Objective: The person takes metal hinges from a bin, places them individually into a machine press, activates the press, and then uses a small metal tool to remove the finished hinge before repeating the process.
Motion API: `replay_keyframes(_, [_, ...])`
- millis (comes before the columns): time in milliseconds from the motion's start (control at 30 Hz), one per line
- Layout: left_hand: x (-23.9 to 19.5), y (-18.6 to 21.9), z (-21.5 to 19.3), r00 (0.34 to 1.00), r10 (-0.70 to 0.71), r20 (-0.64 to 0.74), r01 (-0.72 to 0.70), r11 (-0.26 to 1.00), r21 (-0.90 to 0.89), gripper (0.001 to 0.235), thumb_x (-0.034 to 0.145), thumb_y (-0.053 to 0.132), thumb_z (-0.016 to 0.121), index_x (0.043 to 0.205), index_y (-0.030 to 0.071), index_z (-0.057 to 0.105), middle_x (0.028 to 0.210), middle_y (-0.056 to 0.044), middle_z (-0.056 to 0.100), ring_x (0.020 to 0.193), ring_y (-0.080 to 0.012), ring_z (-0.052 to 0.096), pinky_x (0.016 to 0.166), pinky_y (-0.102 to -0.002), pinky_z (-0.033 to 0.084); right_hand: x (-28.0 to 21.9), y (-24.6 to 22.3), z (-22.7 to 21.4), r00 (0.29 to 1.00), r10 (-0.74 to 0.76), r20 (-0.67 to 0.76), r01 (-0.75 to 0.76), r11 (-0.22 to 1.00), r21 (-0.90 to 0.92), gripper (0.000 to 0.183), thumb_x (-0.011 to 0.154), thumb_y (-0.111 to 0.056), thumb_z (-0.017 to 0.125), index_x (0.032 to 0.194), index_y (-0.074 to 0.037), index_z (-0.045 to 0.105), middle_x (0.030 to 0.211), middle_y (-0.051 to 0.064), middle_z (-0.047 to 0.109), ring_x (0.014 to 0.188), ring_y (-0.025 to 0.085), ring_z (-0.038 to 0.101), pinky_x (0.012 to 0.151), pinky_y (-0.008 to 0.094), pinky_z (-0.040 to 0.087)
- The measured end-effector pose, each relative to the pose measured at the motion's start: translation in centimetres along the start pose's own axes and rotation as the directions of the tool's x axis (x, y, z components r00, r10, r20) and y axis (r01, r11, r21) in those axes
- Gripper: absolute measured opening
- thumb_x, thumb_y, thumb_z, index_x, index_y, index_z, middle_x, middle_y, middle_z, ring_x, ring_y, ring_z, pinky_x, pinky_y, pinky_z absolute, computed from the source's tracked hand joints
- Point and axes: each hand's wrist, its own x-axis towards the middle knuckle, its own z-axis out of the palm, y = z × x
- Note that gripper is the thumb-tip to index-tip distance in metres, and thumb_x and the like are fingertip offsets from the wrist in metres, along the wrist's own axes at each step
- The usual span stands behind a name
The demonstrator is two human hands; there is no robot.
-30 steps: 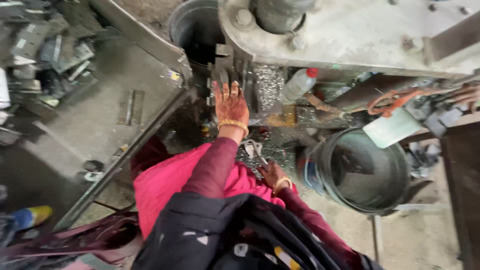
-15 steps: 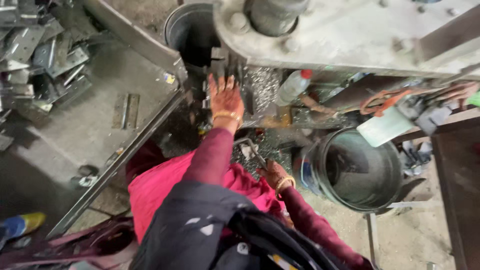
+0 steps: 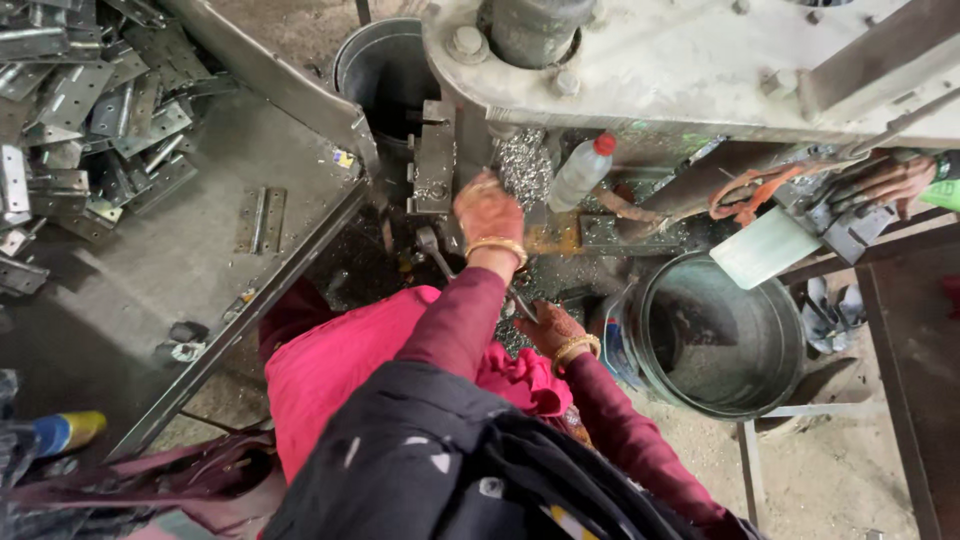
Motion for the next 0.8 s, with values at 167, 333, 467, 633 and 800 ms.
replay_keyframes(167, [-3.1,-5.6,-1.3,0.959,0.185,0.213,-0.244,0.922,0.301,0.033,0.097,0.022,0.049,0.119,0.01,0.071,0.158,-0.014,0.043,0.142,-0.0318,0.04,0.109,-0.053,0.035,0.6,0.7,0.7,0.949,-0.307,-0.067,0.292,0.94,-0.175,0.039,0.095,-0.045,0.064,0.11,-0.009,0.066,0.108,0.022,0.069,0.097,0.043,0.068,0.078,0.052,0.053])
replay_keyframes(333, [-1.4,-6.5,-0.5,0.934,0.166,0.317,-0.291,0.868,0.402,0.04,0.103,0.022,0.043,0.137,0.015,0.063,0.167,-0.002,0.035,0.157,-0.0273,0.022,0.125,-0.057,0.011,2.1,2.7,1.9,0.999,0.034,0.04,-0.024,0.971,-0.239,0.048,0.091,-0.049,0.067,0.113,-0.006,0.059,0.101,0.023,0.071,0.093,0.045,0.068,0.08,0.053,0.053])
replay_keyframes(467, [0.1,-5.0,-0.5,0.967,0.2,0.155,-0.252,0.824,0.507,0.047,0.099,0.021,0.045,0.143,0.008,0.059,0.161,-0.005,0.042,0.152,-0.0292,0.027,0.123,-0.059,0.008,1.6,4.7,4.9,0.994,-0.113,-0.015,0.11,0.984,-0.138,0.049,0.092,-0.05,0.067,0.108,-0.005,0.061,0.096,0.024,0.071,0.089,0.043,0.069,0.079,0.052,0.053])
replay_keyframes(633, [-0.7,-5.7,-2.2,0.967,0.202,0.152,-0.246,0.892,0.38,0.045,0.1,0.014,0.041,0.142,0.01,0.058,0.161,-0.003,0.042,0.153,-0.027,0.027,0.125,-0.06,0.004,1.8,6.3,8.6,0.998,0.068,0.0,-0.068,0.996,0.048,0.051,0.09,-0.051,0.071,0.102,-0.002,0.065,0.093,0.027,0.07,0.089,0.045,0.069,0.078,0.052,0.053])
replay_keyframes(800, [0.4,-4.8,-0.7,0.958,0.173,0.231,-0.262,0.858,0.443,0.042,0.102,0.017,0.039,0.135,0.01,0.064,0.163,-0.005,0.04,0.155,-0.0278,0.025,0.125,-0.058,0.002,1.2,7.5,9.4,1.0,-0.017,-0.022,0.015,0.997,-0.079,0.05,0.09,-0.052,0.069,0.102,-0.003,0.065,0.092,0.026,0.07,0.088,0.044,0.069,0.076,0.053,0.052])
